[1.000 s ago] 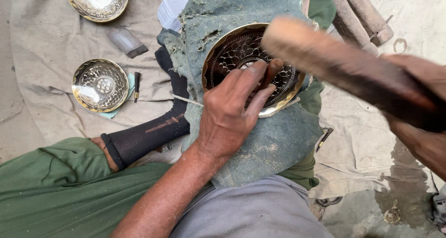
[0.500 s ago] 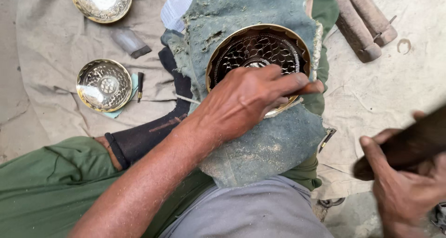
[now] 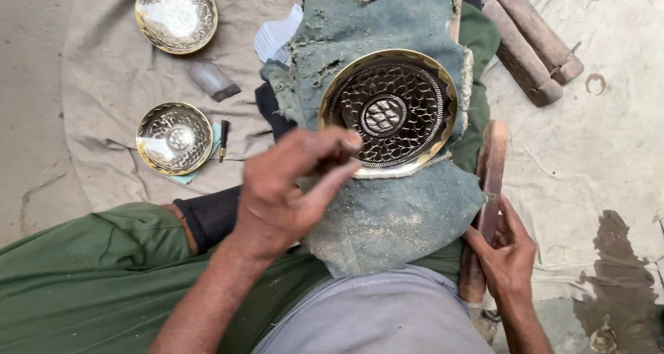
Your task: The person sits on the ground with a decorated brass plate resting on a cloth pad over their lap. They hold a small punch against the plate's patterned surface with one hand and strike it repeatedly with a wooden mallet held in the other hand, repositioning the punch across the design to emboss the metal.
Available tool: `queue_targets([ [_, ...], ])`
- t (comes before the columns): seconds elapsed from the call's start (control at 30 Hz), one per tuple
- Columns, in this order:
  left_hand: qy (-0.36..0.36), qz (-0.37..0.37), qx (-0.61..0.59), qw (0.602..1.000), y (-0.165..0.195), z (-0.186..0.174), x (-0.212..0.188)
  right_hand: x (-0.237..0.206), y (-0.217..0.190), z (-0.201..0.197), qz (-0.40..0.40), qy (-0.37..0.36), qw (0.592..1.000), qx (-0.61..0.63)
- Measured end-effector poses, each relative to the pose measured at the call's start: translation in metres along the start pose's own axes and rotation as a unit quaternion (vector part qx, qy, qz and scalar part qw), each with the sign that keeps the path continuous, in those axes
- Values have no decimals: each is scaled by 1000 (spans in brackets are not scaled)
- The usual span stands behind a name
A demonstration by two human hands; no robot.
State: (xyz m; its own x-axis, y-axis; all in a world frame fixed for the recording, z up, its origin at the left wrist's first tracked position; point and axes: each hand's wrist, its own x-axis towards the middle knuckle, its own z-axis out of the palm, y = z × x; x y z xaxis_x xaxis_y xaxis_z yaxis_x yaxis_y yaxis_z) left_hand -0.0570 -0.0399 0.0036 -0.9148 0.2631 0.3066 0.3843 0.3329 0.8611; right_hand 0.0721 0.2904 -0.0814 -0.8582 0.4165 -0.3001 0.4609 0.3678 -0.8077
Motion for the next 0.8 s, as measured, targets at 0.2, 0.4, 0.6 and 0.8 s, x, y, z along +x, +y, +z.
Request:
queue_targets([
  [0.2,-36,72,152,985,21,14,-30,-33,-36,13,-193,98,976,-1],
  [0.4,-61,143,382,911,34,40,-36,2,-111,39,-378,110,905,-161],
  [0.6,-42,150,427,891,34,46,-32,26,-137,63,-308,53,939,-146],
  [0.8,-27,140,384,912,39,43,-28,66,-158,61,-430,139,880,-148],
])
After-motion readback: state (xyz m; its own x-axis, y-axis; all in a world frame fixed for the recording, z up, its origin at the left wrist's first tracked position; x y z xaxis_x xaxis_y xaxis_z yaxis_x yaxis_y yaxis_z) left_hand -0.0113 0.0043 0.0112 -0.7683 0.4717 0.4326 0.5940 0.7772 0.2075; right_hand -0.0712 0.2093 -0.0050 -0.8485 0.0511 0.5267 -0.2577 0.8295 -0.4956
